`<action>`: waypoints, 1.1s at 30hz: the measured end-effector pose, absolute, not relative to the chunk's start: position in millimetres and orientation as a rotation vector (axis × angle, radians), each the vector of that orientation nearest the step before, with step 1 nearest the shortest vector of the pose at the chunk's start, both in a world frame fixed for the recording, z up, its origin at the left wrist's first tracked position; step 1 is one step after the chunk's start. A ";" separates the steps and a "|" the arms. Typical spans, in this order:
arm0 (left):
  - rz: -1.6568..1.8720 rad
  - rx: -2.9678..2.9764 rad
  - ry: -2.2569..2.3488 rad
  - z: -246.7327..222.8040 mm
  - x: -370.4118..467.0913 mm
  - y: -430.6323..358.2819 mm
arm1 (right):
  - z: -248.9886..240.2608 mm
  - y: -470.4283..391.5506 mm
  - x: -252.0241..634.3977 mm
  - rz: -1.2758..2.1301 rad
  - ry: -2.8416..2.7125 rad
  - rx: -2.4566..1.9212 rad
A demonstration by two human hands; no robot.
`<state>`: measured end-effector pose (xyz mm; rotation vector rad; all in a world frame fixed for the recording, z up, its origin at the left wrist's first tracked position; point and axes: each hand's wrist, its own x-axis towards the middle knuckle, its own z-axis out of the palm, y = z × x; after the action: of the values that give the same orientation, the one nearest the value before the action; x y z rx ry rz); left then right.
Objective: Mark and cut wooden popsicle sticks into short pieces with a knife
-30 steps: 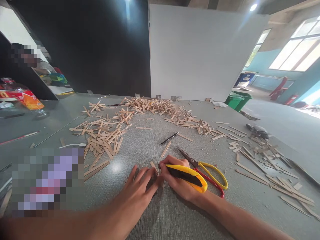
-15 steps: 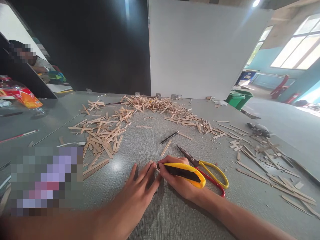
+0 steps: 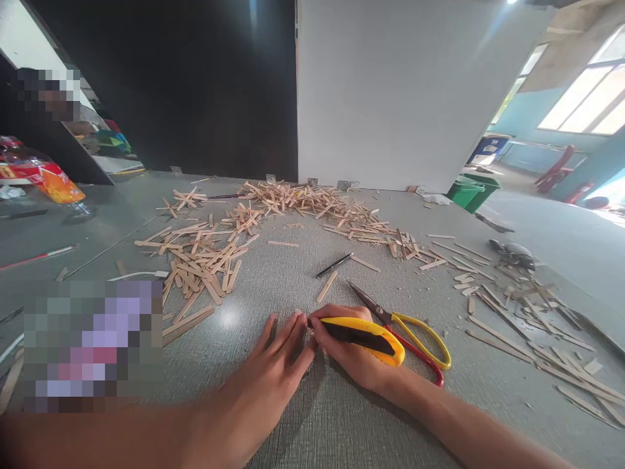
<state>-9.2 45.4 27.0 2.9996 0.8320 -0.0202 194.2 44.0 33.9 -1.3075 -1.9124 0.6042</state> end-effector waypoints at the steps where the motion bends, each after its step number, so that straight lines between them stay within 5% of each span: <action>1: -0.019 3.002 0.837 26.7 -9.3 45.3 | 33.9 44.1 194.3 0.597 -1.911 -1.306; 33: -0.045 3.022 0.837 36.1 -7.8 43.5 | 33.3 43.4 195.0 0.640 -1.913 -1.323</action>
<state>-7.8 43.5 36.1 3.0221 0.8375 -0.0446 195.0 43.4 33.3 -1.3233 -1.9129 0.6398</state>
